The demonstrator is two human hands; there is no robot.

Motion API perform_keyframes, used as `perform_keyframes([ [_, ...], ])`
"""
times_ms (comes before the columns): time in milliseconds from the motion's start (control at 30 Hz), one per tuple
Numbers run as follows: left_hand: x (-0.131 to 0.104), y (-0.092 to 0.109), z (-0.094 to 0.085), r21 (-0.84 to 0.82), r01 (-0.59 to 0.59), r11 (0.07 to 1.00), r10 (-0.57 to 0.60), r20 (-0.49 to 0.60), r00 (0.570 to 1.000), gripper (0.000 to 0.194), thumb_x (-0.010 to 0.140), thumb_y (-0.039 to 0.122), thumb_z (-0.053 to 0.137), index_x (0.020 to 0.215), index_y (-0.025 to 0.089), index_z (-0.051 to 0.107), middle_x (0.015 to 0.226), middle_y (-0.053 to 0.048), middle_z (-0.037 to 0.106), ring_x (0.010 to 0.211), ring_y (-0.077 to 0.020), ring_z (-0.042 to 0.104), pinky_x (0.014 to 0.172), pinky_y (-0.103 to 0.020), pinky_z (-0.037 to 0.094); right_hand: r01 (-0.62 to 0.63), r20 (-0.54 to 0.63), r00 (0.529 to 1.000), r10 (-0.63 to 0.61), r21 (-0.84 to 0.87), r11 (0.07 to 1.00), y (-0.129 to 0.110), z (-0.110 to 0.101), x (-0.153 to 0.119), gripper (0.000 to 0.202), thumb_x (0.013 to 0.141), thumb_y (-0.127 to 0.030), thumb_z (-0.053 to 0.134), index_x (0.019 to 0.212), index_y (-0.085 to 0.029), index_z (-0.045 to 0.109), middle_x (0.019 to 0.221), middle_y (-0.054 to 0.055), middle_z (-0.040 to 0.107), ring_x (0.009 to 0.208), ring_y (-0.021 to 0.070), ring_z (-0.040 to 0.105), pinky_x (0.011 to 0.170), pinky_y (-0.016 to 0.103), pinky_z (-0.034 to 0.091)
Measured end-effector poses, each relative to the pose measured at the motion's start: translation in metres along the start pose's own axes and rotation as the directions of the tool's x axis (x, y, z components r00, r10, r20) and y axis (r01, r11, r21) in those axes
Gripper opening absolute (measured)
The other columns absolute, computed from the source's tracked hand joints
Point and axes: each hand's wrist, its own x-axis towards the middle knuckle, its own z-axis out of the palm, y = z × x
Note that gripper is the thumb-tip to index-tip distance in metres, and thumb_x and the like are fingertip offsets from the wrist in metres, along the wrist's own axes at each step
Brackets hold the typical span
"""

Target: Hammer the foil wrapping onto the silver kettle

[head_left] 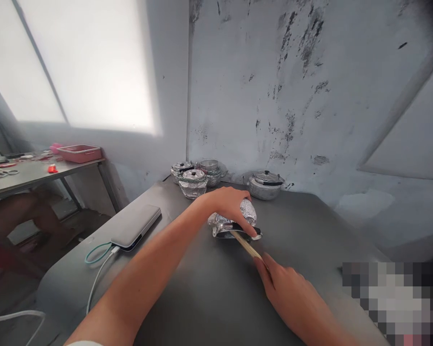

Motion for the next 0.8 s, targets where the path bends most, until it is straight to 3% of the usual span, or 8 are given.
perform_keyframes([
  [367,0.0003,-0.0005,0.0001,0.012,-0.005,1.000,0.005,-0.007,1.000,0.111,0.047,0.086,0.067,0.140,0.030,0.042,0.135,-0.006,0.059,0.118,-0.0337,0.056,0.083,-0.035,0.049,-0.013,0.005,1.000,0.012,0.025,1.000,0.0000,-0.0006,-0.0002,0.044,0.102,-0.047,0.016,0.089,-0.026,0.053,0.075,0.006,0.070,0.074,0.0326,0.070,0.056,0.032,0.031],
  [633,-0.0024,0.0028,-0.0010,-0.004,0.013,1.000,-0.013,-0.007,1.000,0.109,0.048,0.082,0.070,0.139,0.028,0.044,0.135,-0.008,0.059,0.118,-0.0358,0.057,0.083,-0.036,0.049,-0.021,-0.050,0.999,0.018,-0.050,0.999,-0.0011,-0.0008,-0.0004,0.042,0.103,-0.046,0.016,0.086,-0.025,0.049,0.070,0.005,0.069,0.067,0.0301,0.069,0.052,0.030,0.025],
  [800,-0.0004,0.0010,0.0004,0.009,0.029,1.000,-0.029,-0.013,1.000,0.108,0.049,0.083,0.068,0.139,0.030,0.044,0.135,-0.007,0.058,0.118,-0.0346,0.056,0.082,-0.036,0.050,-0.032,-0.053,0.998,0.032,-0.004,0.999,0.0004,-0.0037,0.0015,0.042,0.102,-0.048,0.014,0.082,-0.026,0.043,0.066,0.001,0.066,0.066,0.0277,0.068,0.052,0.030,0.026],
])
